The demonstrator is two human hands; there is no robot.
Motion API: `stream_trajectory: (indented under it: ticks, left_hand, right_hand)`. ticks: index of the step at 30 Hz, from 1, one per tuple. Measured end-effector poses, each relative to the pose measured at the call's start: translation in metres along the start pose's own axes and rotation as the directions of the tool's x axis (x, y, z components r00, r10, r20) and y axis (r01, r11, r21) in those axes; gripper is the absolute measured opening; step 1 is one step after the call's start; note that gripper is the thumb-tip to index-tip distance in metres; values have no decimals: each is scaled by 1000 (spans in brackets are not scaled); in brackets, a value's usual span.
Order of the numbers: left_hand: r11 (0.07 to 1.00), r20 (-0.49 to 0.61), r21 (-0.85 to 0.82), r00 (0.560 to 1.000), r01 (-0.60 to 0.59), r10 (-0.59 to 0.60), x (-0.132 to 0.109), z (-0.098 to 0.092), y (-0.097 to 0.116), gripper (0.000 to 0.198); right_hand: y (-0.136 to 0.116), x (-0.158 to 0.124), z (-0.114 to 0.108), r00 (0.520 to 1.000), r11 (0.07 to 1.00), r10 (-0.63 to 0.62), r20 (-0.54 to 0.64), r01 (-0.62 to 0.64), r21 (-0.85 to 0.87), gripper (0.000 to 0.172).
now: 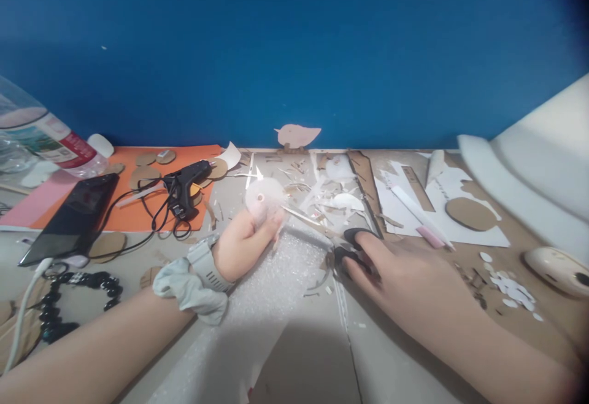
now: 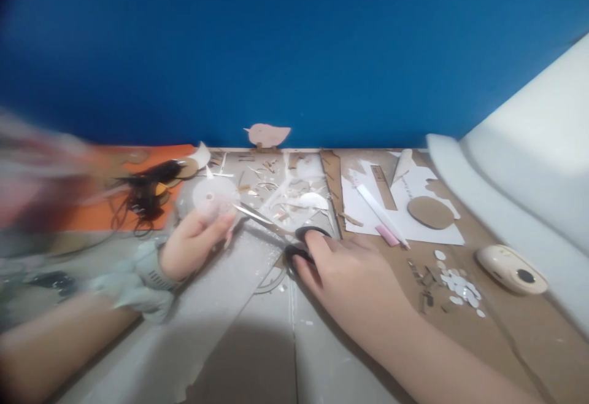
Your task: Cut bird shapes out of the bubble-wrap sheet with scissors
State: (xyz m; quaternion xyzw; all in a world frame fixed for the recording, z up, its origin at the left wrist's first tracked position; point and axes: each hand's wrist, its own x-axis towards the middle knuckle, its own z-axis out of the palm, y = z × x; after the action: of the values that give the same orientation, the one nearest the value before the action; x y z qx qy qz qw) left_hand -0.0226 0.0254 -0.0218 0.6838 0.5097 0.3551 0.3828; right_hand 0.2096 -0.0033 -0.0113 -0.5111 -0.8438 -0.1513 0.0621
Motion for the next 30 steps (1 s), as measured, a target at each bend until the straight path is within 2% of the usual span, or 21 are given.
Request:
stream_trajectory:
  ticks: [12,22,30]
  left_hand:
    - [996,-61,42,995,-76,79,-2,1,7,36]
    - [998,-46,-14,997,-57,56,-3,1,3,35]
    - [998,-28,-36,998,-54,53,-3,1,2,36]
  right_hand:
    - [-6,0,0,984,998,-55,-167,53,-19,17]
    - [2,-1,2,987,998,-56,-149,52,-32,18]
    - [8,-3,5,995,1000,-6,-95,6,6,16]
